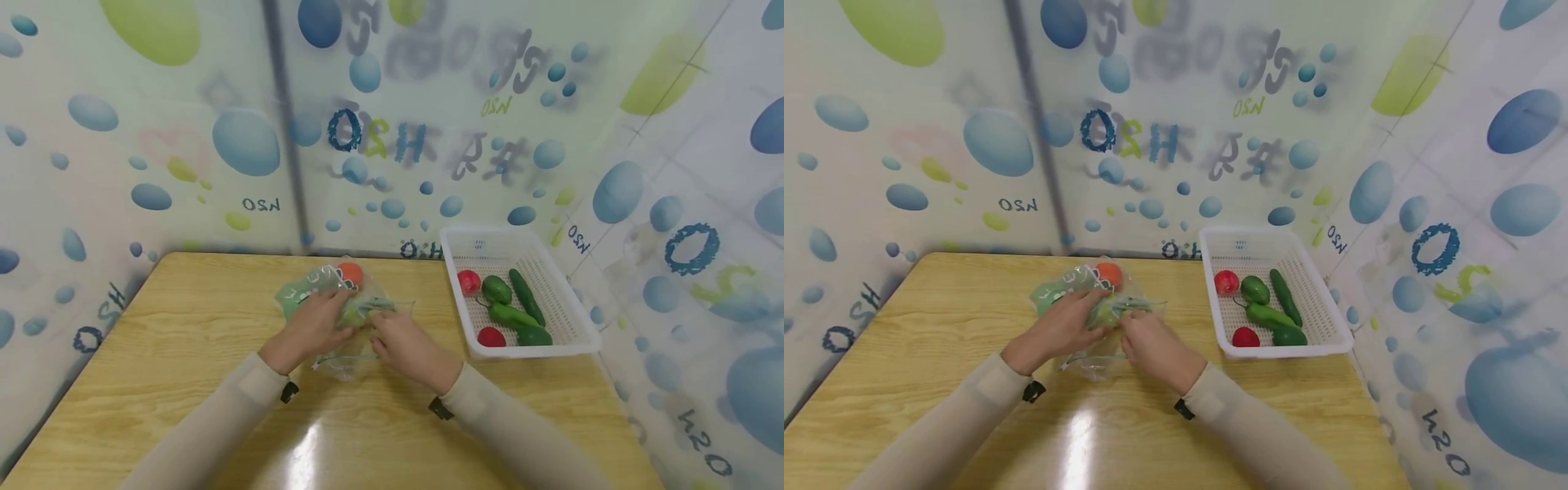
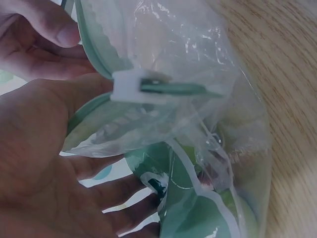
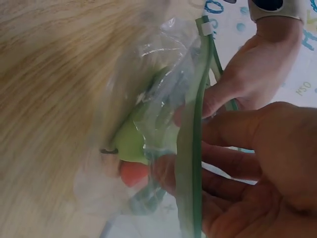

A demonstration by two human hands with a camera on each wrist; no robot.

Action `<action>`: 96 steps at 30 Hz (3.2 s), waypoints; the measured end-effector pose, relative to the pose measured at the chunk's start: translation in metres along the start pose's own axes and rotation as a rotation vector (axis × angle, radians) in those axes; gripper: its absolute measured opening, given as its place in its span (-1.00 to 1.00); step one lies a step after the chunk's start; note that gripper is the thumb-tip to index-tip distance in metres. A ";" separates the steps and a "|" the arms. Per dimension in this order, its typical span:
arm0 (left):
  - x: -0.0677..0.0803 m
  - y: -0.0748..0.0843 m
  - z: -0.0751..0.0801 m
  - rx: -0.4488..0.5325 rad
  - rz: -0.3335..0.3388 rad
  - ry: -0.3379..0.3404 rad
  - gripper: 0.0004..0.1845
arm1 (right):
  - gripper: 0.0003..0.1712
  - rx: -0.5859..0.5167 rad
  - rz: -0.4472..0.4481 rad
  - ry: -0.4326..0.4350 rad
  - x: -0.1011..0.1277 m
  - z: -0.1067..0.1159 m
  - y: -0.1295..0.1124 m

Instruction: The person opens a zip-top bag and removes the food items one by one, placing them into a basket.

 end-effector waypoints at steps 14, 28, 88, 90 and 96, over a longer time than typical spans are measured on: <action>0.002 0.000 -0.001 -0.008 0.047 -0.031 -0.20 | -0.78 0.026 -0.055 -0.003 -0.004 -0.012 0.003; 0.004 0.000 0.002 -0.032 0.028 -0.032 -0.32 | -0.35 0.019 -0.078 0.015 -0.006 -0.019 0.007; 0.016 -0.013 0.009 0.054 0.082 0.129 -0.79 | -0.13 -0.186 -0.002 0.197 0.000 0.005 -0.012; 0.016 -0.013 0.009 0.059 0.089 0.128 -0.78 | -0.13 -0.190 0.018 0.218 0.002 0.006 -0.014; 0.016 -0.014 0.009 0.068 0.103 0.135 -0.76 | -0.15 -0.259 0.075 0.295 0.007 0.011 -0.017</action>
Point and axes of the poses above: each hand's wrist, its own x-axis away from the middle knuckle, its own z-axis out of the back of the hand, y = z × x, the point moved 2 cm from there along -x, towards the middle knuckle, and after that the axes turned 1 degree about -y, right-handed, at the moved point
